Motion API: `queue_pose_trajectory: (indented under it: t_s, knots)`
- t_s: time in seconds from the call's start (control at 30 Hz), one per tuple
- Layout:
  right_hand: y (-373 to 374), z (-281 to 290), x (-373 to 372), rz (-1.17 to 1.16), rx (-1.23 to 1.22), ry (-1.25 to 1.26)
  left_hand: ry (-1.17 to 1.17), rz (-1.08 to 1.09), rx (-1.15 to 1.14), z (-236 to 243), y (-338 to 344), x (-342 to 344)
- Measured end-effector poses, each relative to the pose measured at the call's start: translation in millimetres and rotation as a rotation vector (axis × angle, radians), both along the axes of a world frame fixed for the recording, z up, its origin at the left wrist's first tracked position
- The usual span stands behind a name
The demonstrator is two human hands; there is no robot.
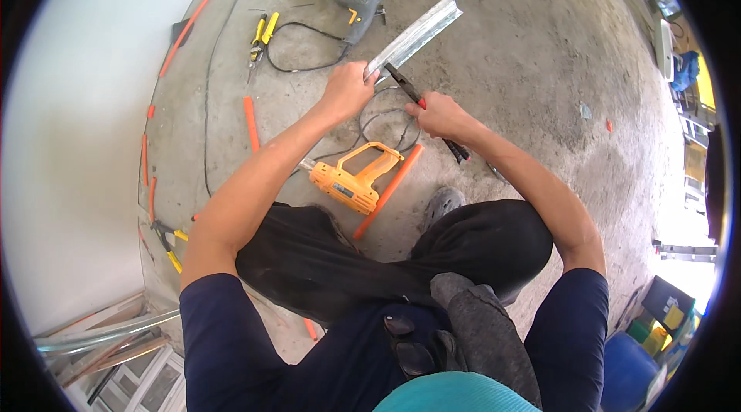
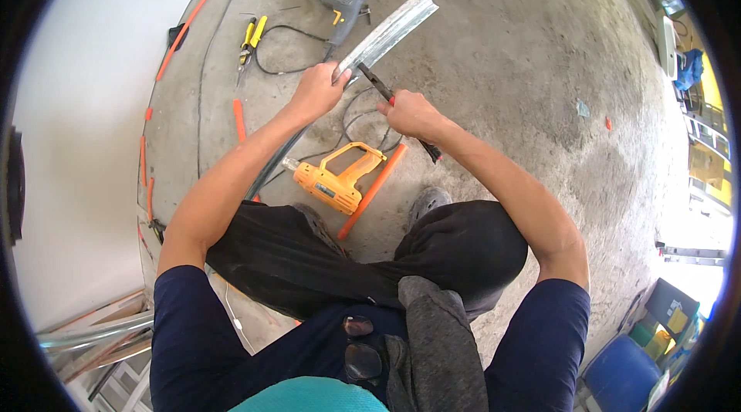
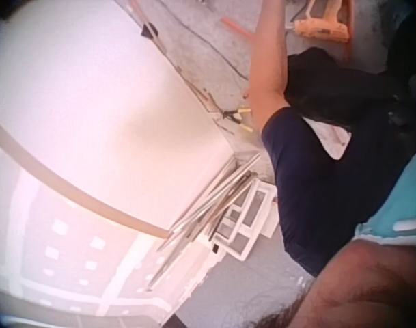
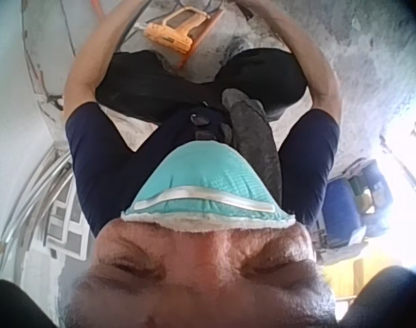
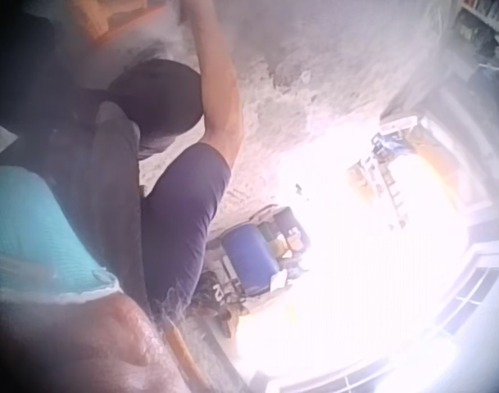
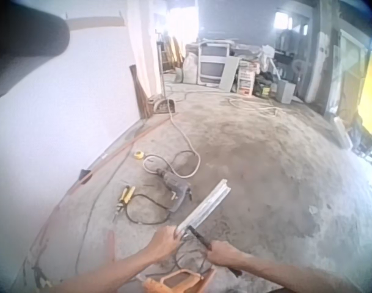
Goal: The person uses snips to cut notches and sections out of a long metal stud, holding the stud by hand and manipulating the tool to make several precise cuts.
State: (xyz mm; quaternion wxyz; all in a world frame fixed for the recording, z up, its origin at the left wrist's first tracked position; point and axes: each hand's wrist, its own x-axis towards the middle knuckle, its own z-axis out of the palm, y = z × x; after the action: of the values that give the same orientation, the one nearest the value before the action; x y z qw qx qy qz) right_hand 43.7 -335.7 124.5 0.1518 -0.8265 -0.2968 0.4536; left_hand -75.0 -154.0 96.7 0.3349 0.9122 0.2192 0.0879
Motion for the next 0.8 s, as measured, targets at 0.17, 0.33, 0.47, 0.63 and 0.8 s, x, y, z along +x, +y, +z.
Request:
queue_pose_trajectory:
  t_s: [0.17, 0.33, 0.47, 0.63, 0.8]
  knots:
    - [1, 0, -2, -0.009, 0.020, -0.009, -0.017, -0.007, -0.011, -7, 0, -1]
    - [6, 2, -10, 0.002, 0.057, -0.137, 0.017, 0.082, 0.089, -5, -12, 10]
    - [16, 4, -13, 0.029, -0.051, -0.081, 0.047, 0.211, 0.181, 0, -20, 26]
    - [8, -11, -9, 0.090, -0.057, -0.122, 0.142, 0.141, 0.201, 1, -13, 35]
    - [-8, -18, -2, 0.019, 0.048, -0.136, 0.144, 0.005, 0.047, 2, 3, 39]
